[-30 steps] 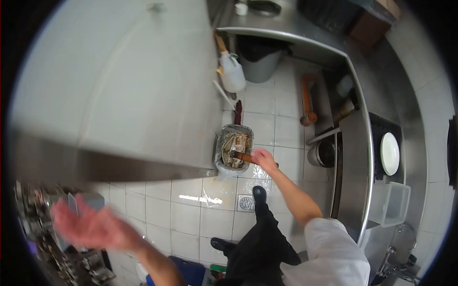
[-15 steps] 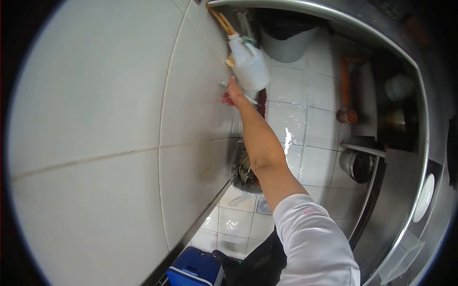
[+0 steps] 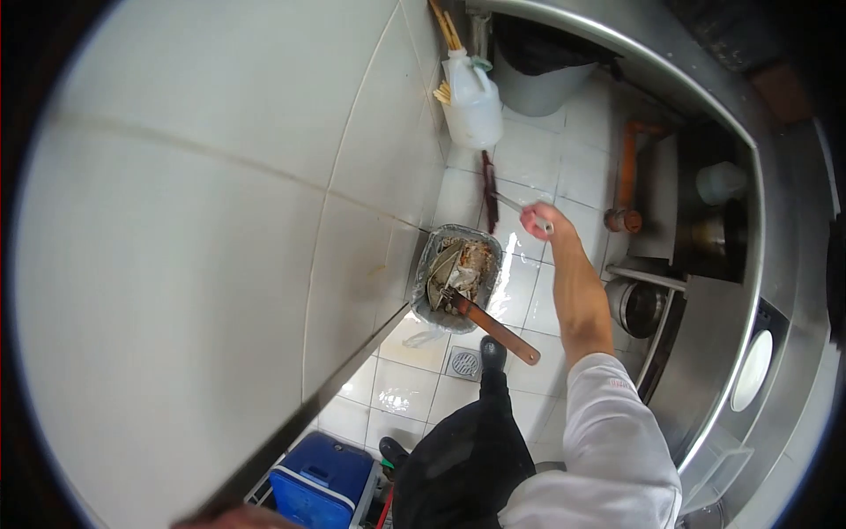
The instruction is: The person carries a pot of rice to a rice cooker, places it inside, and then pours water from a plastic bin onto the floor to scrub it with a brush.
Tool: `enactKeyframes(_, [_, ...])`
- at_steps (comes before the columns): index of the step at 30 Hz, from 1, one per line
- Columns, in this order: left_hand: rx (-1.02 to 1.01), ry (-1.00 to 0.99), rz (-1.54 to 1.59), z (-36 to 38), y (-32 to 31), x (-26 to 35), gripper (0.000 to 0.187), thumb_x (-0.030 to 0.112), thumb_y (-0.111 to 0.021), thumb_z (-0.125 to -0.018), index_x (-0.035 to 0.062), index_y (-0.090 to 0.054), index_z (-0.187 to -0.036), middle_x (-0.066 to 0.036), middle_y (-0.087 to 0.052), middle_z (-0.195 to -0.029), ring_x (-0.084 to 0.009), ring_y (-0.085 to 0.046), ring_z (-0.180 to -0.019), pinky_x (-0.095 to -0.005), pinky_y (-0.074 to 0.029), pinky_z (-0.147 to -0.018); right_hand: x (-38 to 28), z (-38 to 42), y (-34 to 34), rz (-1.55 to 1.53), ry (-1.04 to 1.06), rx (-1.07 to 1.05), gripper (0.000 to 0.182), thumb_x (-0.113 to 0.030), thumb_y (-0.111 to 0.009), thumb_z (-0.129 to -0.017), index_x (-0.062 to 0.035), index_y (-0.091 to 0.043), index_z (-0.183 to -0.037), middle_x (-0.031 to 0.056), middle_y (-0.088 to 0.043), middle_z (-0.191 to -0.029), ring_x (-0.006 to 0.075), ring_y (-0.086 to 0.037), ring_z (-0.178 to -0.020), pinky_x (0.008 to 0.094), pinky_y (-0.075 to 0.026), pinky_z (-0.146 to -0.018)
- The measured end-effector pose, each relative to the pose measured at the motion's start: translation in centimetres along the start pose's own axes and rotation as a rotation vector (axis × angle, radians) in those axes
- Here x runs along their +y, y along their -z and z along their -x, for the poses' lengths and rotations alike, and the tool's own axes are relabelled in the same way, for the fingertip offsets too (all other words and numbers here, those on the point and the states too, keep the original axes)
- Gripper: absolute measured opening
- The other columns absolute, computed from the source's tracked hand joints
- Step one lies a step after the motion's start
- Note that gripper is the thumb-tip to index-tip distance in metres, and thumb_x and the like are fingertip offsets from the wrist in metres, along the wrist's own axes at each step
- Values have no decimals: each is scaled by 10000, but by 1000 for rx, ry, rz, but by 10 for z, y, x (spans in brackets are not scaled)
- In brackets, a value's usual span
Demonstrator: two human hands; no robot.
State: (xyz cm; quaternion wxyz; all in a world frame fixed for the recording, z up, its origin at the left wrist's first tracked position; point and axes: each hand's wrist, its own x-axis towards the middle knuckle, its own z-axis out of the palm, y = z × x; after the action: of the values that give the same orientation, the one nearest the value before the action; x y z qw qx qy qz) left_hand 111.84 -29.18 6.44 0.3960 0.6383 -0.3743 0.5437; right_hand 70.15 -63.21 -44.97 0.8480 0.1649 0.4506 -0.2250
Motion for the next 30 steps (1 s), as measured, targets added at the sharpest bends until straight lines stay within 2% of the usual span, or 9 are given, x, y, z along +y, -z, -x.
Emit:
enactKeyframes(2, [-22, 156, 300, 7, 12, -39, 795, 48, -703, -855, 90, -163, -1437, -159, -421, -1275, -252, -572, -1004, -414, -554, -894, 36, 48, 38, 132, 95, 118, 207, -115, -463, -946, -52, -405, -757, 15, -453, -592, 87, -437, -437, 204, -394, -385])
enactKeyframes(6, [-146, -78, 384, -13, 14, -9, 779, 46, -681, -864, 36, -167, -1449, -164, -290, -1411, -244, -490, -1153, -389, -518, -914, 137, 151, 119, 498, 535, 264, 309, -211, -453, -946, -114, -407, -657, 15, -411, -509, 155, -420, -390, 302, -382, -364])
enactKeyframes(9, [-518, 34, 822, -2, 82, -114, 737, 47, -653, -874, -2, -207, -1459, -190, -262, -1477, -242, -436, -1250, -397, -495, -921, 215, 207, 193, 562, 503, 419, 277, -214, -427, -921, -98, -453, -670, 43, -446, -532, 217, -479, -443, 370, -393, -384])
enactKeyframes(12, [-1478, 634, 878, 20, 181, -214, 739, 176, -699, -838, 6, -309, -1442, -237, -335, -1486, -334, -442, -1309, -412, -399, -1033, 334, 289, 249, 1100, 801, 105, 227, -235, -477, -878, -73, -550, -737, 63, -514, -581, 230, -549, -521, 373, -454, -451])
enactKeyframes(14, [-1635, 113, 526, 96, 277, -321, 742, 262, -713, -824, 21, -353, -1428, -241, -400, -1440, -386, -475, -1265, -414, -394, -1045, 420, 313, 283, 1387, 816, 171, 165, -168, -519, -842, -65, -549, -717, 72, -540, -613, 222, -574, -557, 363, -472, -498])
enactKeyframes(17, [-1854, 680, 281, 192, 457, -437, 728, 320, -712, -805, 4, -409, -1387, -286, -476, -1350, -397, -460, -1269, -421, -378, -1056, 541, 326, 339, 2018, 553, 180, 50, -71, -600, -766, -60, -554, -749, 85, -564, -647, 224, -607, -606, 377, -478, -538])
enactKeyframes(22, [-1774, 1622, -24, 314, 689, -553, 558, 268, -704, -811, -56, -558, -1242, -156, -660, -1051, -214, -628, -919, -300, -487, -823, 720, 384, 228, 2048, 363, 207, 281, -223, -510, -835, -57, -644, -652, 103, -609, -587, 229, -613, -544, 402, -496, -531])
enactKeyframes(27, [-1661, 1710, 187, 297, 640, -616, 579, 264, -702, -811, -75, -536, -1250, -174, -668, -1055, -263, -632, -935, -357, -489, -812, 780, 297, 203, 1988, -217, 589, 276, -225, -493, -865, -57, -697, -786, 84, -628, -609, 222, -602, -529, 412, -499, -550])
enactKeyframes(30, [-1676, 1207, 290, 284, 544, -649, 614, 268, -693, -819, -53, -493, -1302, -244, -606, -1206, -307, -590, -1122, -381, -480, -899, 806, 251, 211, 1824, 383, -24, 160, -183, -541, -898, -28, -575, -881, 76, -580, -663, 225, -556, -495, 399, -475, -475])
